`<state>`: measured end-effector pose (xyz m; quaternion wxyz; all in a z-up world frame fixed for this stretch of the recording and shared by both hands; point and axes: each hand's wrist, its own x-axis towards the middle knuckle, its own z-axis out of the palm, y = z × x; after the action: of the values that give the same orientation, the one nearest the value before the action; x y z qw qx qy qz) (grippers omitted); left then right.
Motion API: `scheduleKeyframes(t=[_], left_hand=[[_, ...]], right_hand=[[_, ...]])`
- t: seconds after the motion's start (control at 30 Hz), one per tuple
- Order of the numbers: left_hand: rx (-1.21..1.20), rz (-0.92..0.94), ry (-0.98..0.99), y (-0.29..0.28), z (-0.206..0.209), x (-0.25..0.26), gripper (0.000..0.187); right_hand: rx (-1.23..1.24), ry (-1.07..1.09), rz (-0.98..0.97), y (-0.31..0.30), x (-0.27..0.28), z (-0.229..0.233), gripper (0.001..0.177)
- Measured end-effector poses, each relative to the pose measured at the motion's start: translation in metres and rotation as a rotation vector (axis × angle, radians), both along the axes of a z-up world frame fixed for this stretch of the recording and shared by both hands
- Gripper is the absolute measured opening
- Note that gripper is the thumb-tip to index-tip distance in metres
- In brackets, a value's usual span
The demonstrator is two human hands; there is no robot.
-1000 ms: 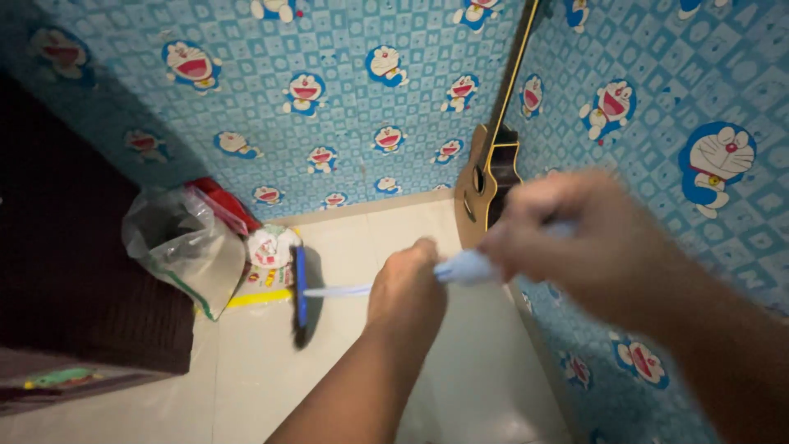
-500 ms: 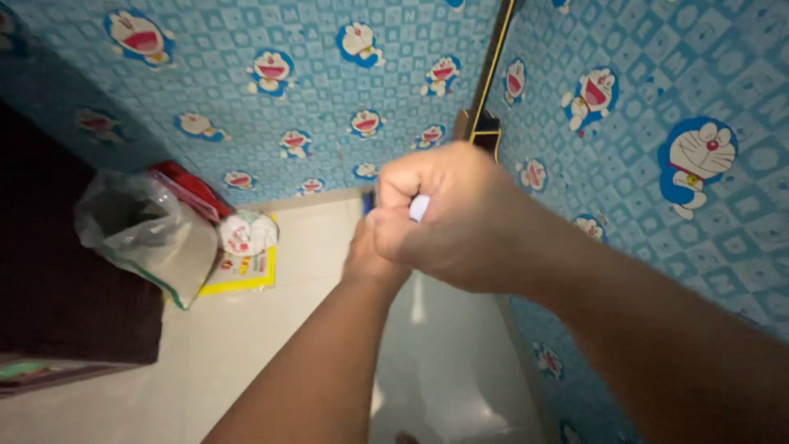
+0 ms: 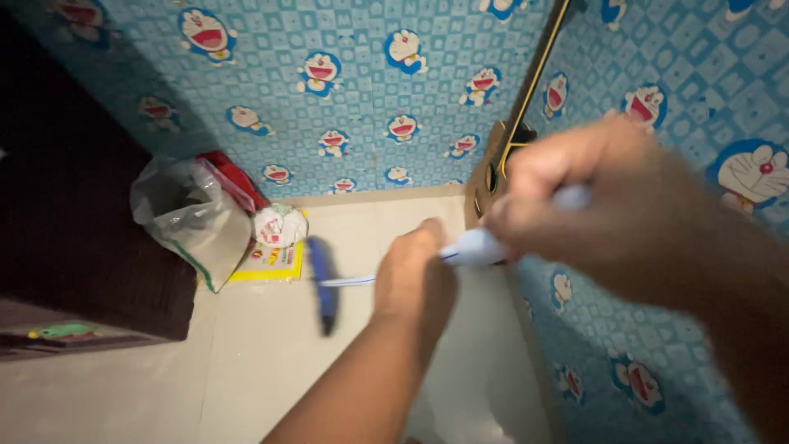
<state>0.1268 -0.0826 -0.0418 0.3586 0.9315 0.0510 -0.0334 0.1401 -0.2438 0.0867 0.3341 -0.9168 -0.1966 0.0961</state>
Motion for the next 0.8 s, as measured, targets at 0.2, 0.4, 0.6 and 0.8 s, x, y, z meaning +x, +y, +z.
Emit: scheduleKeyframes(t=[0.2, 0.4, 0.6, 0.8], left_hand=[[-0.503, -0.023, -0.239, -0.010, -0.015, -0.009, 0.019], [-0.185, -0.155, -0.143, 0.028, -0.027, -0.034, 0.030], [-0.246, 0.126, 0.147, 0.101, -0.018, -0.078, 0.032], [-0.032, 0.141, 0.245, 0.143, -0.036, -0.084, 0.023]], right_hand=[[-0.139, 0.053, -0.023, 0.054, -0.019, 0.039, 0.023], [0.148, 0.090, 0.128, 0.083, -0.048, -0.007, 0.026], [0.266, 0.229, 0.104, 0.129, -0.075, -0.040, 0.027], [0.286, 0.201, 0.083, 0.155, -0.085, -0.068, 0.031]])
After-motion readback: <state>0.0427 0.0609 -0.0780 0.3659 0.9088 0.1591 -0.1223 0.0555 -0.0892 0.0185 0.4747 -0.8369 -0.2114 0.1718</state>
